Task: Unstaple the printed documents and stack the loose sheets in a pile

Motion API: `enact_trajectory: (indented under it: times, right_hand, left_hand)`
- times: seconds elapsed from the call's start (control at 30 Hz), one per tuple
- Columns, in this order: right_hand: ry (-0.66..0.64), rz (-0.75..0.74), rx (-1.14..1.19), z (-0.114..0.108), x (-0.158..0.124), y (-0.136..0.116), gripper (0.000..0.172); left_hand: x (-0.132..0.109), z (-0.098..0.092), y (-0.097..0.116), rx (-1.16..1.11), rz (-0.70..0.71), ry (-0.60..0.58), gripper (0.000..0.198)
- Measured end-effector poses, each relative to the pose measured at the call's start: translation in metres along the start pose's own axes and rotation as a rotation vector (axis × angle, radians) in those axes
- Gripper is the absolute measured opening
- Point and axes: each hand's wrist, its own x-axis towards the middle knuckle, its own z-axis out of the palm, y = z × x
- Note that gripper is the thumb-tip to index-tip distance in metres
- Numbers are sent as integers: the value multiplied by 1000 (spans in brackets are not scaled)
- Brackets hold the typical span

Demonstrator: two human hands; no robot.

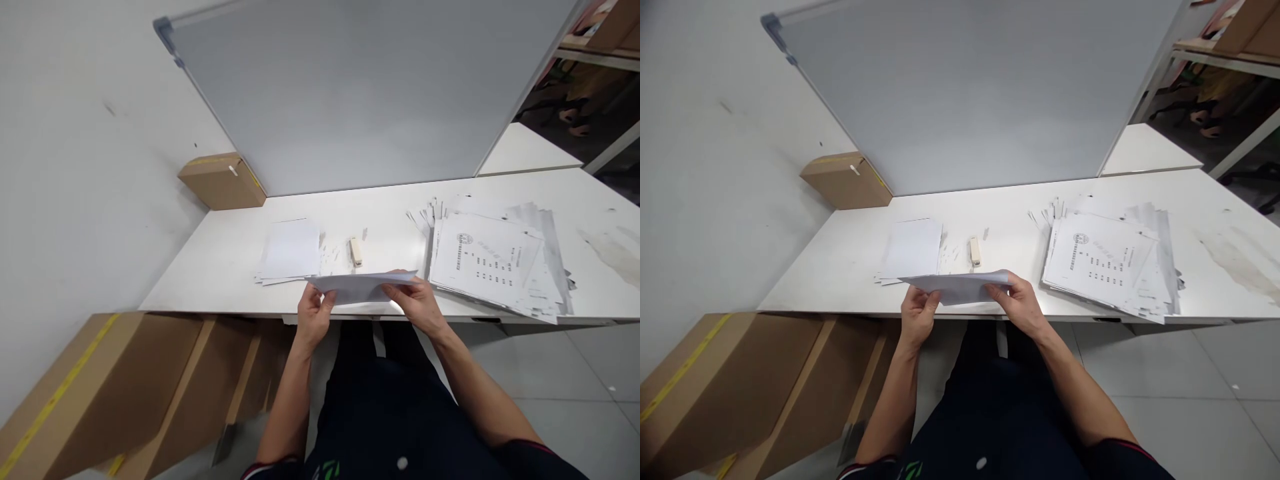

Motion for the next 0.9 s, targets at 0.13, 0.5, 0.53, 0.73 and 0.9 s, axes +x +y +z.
enact_trajectory:
  times: [0.13,0.5,0.53,0.73,0.9]
  right_hand:
    - [32,18,-44,4,4,15,30]
    - [38,-39,-26,8,7,28,27]
    - [37,-32,-17,8,8,32,28]
    - [6,-2,-24,5,10,50,32]
    - [-3,2,-132,4,8,50,30]
  left_hand:
    - [0,11,-10,29,22,-25,25]
    - [2,22,-13,102,76,104,29]
    - [3,22,-16,93,66,102,29]
    - [6,22,-33,7,-20,38,28]
    - [5,24,-33,5,-42,67,23]
